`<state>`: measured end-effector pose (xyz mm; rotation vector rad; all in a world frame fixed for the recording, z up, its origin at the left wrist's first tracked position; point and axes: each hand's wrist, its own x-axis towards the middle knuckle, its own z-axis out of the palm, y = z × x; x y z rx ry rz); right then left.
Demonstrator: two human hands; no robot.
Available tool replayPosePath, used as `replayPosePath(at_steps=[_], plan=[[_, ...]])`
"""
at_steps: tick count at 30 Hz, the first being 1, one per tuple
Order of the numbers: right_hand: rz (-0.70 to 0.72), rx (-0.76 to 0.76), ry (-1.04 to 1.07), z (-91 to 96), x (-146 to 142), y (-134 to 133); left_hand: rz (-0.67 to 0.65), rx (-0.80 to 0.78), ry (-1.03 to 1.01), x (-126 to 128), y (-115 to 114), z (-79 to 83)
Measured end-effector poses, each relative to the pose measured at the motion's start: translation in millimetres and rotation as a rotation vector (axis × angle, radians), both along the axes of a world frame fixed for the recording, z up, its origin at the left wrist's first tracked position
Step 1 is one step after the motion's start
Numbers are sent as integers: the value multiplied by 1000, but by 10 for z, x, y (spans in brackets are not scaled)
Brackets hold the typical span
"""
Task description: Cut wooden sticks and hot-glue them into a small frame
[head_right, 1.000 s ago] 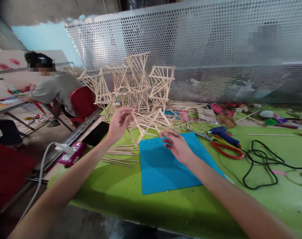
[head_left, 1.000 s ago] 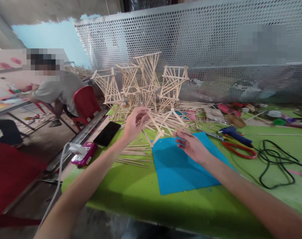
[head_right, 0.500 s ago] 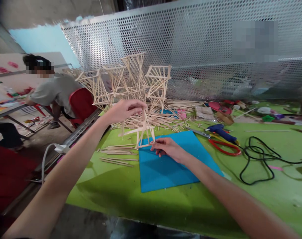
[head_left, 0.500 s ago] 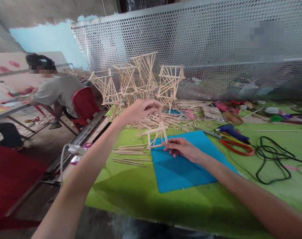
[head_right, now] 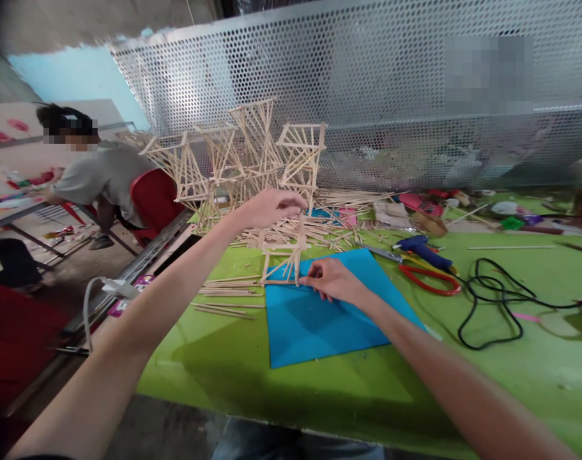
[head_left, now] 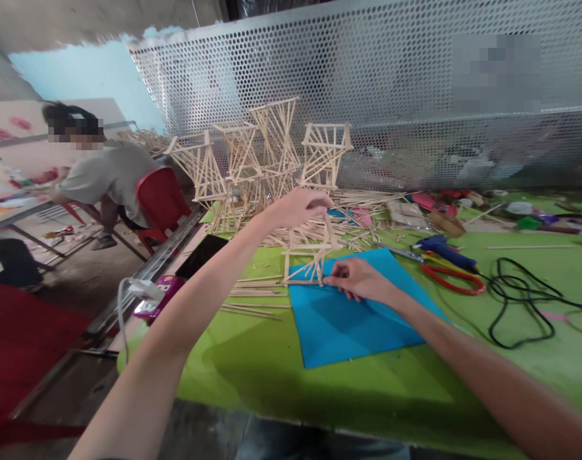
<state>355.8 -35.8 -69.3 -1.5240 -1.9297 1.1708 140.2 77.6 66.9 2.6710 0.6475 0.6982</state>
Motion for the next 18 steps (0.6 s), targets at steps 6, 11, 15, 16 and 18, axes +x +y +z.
replayPosePath(at_steps=[6, 11, 15, 16, 18], plan=[[6, 87, 75, -49, 24, 39, 132, 161, -419, -296, -196, 107], [35, 172, 76, -99, -29, 63, -32, -110, -307, -945, -374, 320], [72, 194, 102, -92, -97, 74, -98, -447, 250, -1222, -413, 271], [78, 191, 118, -85, -109, 77, -82, -481, 349, -1229, -408, 197], [69, 166, 154, -73, -115, 87, -36, -488, 434, -1182, -392, -6]])
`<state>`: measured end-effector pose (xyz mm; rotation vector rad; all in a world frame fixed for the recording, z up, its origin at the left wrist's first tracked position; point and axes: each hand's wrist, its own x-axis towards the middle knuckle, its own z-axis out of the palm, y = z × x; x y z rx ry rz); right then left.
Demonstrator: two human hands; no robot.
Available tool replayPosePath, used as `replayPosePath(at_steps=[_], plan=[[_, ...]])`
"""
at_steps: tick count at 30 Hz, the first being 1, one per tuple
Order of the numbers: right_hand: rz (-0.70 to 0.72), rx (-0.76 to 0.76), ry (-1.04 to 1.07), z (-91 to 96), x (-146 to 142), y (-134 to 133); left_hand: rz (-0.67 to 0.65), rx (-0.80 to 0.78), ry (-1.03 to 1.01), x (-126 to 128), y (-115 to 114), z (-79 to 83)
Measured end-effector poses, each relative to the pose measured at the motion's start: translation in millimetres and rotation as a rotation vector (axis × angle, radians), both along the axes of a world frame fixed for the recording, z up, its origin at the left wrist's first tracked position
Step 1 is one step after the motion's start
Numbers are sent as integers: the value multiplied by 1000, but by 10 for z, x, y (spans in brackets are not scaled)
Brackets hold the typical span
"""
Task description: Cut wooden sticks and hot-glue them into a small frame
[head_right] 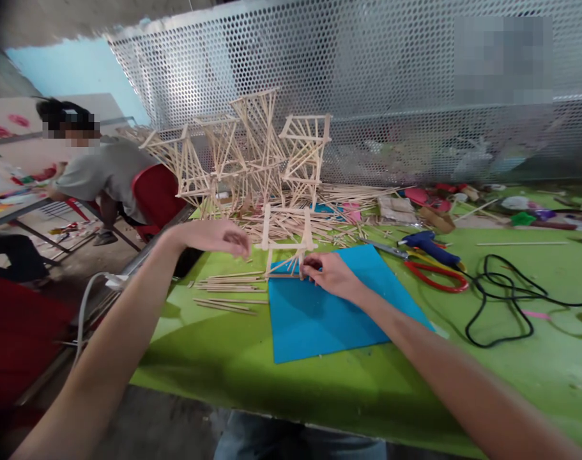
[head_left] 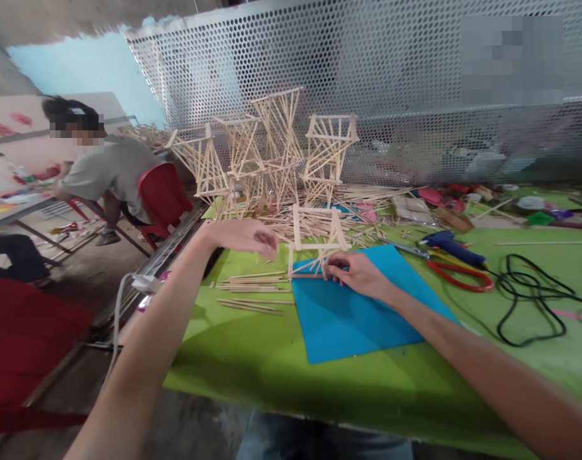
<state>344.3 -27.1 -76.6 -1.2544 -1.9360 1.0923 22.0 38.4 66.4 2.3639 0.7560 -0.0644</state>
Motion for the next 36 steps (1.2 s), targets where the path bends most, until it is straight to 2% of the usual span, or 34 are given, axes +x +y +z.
replayPosePath(at_steps=[3, 6, 11, 16, 21, 26, 29, 32, 34, 36], plan=[[-32, -50, 52, 18, 53, 19, 28, 102, -16, 152, 13, -335], [-48, -28, 43, 68, 152, 32, 11, 162, -82, 334, -13, -585], [-87, 24, -75, 143, 267, 74, 151, 240, -195, 649, -103, -873], [-111, 145, -147, 71, 321, 148, 213, 312, -305, 924, -137, -1111], [-133, 247, -270, 68, 313, 161, 230, 413, -307, 1093, -116, -1263], [-268, 348, -388, 305, 478, 147, 235, 386, -357, 1137, -50, -1384], [-443, 402, -441, 537, 819, 126, 256, 331, -357, 1141, -13, -1424], [-645, 503, -624, 716, 1286, 112, 273, 316, -328, 1160, 0, -1431], [-812, 468, -730, 774, 1590, 119, 266, 302, -326, 1177, -7, -1422], [-917, 377, -787, 791, 1837, 135, 256, 293, -334, 1189, -22, -1405]])
